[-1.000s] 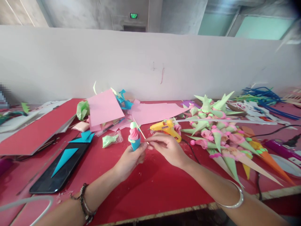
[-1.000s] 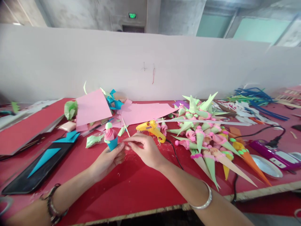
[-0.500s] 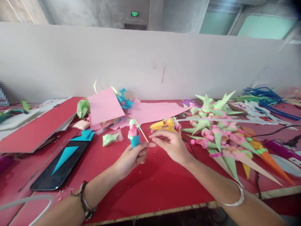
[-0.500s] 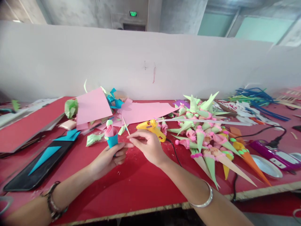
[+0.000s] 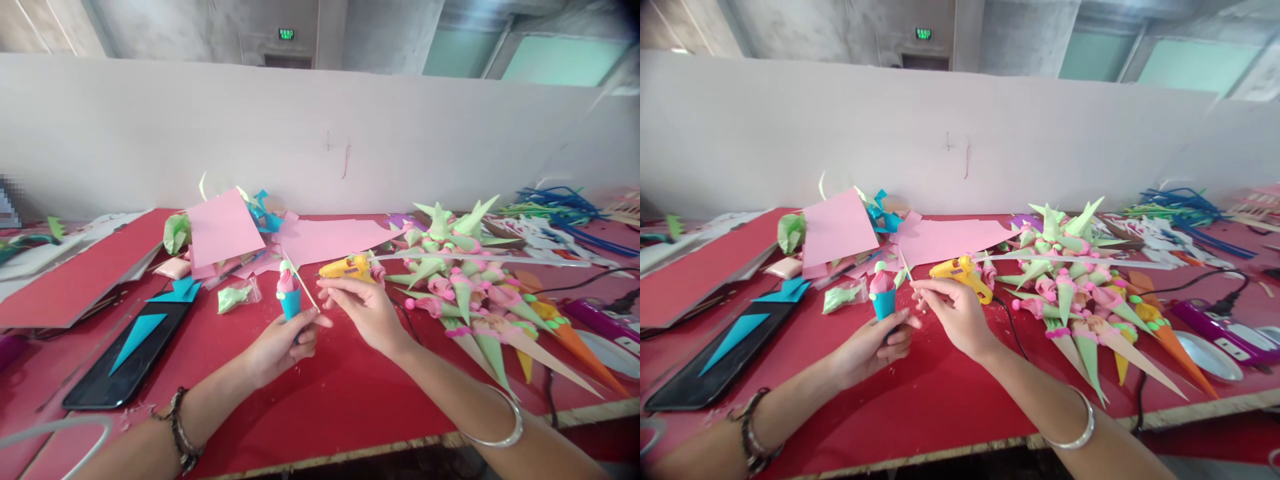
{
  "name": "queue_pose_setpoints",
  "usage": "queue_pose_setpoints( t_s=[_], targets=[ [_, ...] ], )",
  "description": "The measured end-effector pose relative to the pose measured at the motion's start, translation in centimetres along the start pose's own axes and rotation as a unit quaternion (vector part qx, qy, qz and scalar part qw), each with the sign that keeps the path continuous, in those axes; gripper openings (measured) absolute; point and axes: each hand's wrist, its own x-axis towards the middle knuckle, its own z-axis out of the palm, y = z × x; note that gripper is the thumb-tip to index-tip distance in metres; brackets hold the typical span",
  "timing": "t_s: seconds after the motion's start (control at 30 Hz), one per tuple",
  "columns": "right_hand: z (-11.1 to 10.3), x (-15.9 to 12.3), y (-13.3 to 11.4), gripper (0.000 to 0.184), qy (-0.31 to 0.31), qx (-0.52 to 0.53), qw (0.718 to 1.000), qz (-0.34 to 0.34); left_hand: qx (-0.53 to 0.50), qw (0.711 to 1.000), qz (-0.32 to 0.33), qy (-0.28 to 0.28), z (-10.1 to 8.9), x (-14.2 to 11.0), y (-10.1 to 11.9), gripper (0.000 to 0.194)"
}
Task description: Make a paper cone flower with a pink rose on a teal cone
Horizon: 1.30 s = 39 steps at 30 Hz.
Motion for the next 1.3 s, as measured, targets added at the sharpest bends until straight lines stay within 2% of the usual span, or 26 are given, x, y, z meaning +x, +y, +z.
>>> queue_pose_setpoints(
  t_s=[0.13, 0.33, 0.47, 0.57, 0.67, 0.8, 0.93, 1.03, 1.2, 1.3],
  targets=[
    [-0.1, -0.1, -0.1, 0.012, 0.003, 0.017, 1.0, -0.001, -0.005, 1.0, 0.008, -0.006, 0.0, 0.0, -0.2, 0.024],
    [0.0, -0.1, 0.0, 0.005, 0.059, 0.009, 0.998, -0.015, -0.018, 1.0, 0.0, -0.012, -0.1, 0.1, -0.4, 0.024],
    [0.1, -0.1, 0.1, 0.014, 0.074, 0.015, 0.997, -0.028, -0.026, 0.999, -0.026, -0.014, -0.1, 0.0, -0.3, 0.024],
    [0.1, -0.1, 0.3, 0.018, 0.05, 0.021, 0.998, -0.03, 0.006, 0.999, -0.041, -0.002, 0.0, -0.2, -0.2, 0.025],
    [0.1, -0.1, 0.3, 0.013, 0.031, 0.026, 0.999, -0.017, 0.064, 0.997, -0.044, 0.02, 0.2, -0.2, -0.3, 0.028],
    [0.1, 0.0, 0.2, 0.009, 0.058, 0.004, 0.998, 0.013, 0.12, 0.991, -0.049, 0.03, 0.4, -0.2, -0.4, 0.03],
    [-0.1, 0.2, -0.2, 0.013, 0.083, 0.001, 0.996, -0.016, 0.122, 0.991, -0.045, 0.035, 0.4, -0.2, -0.4, 0.029],
    [-0.2, 0.1, -0.4, 0.015, 0.068, 0.011, 0.997, -0.045, 0.122, 0.991, -0.044, 0.035, 0.4, -0.2, -0.4, 0.029],
    [0.1, -0.5, -0.6, 0.01, 0.018, 0.007, 0.998, -0.054, 0.137, 0.989, -0.041, 0.025, 0.4, -0.2, -0.5, 0.029],
    [0.2, -0.8, -0.8, 0.006, -0.002, -0.031, 0.995, -0.099, 0.164, 0.985, -0.042, 0.019, 0.5, -0.2, -0.5, 0.027]
  ],
)
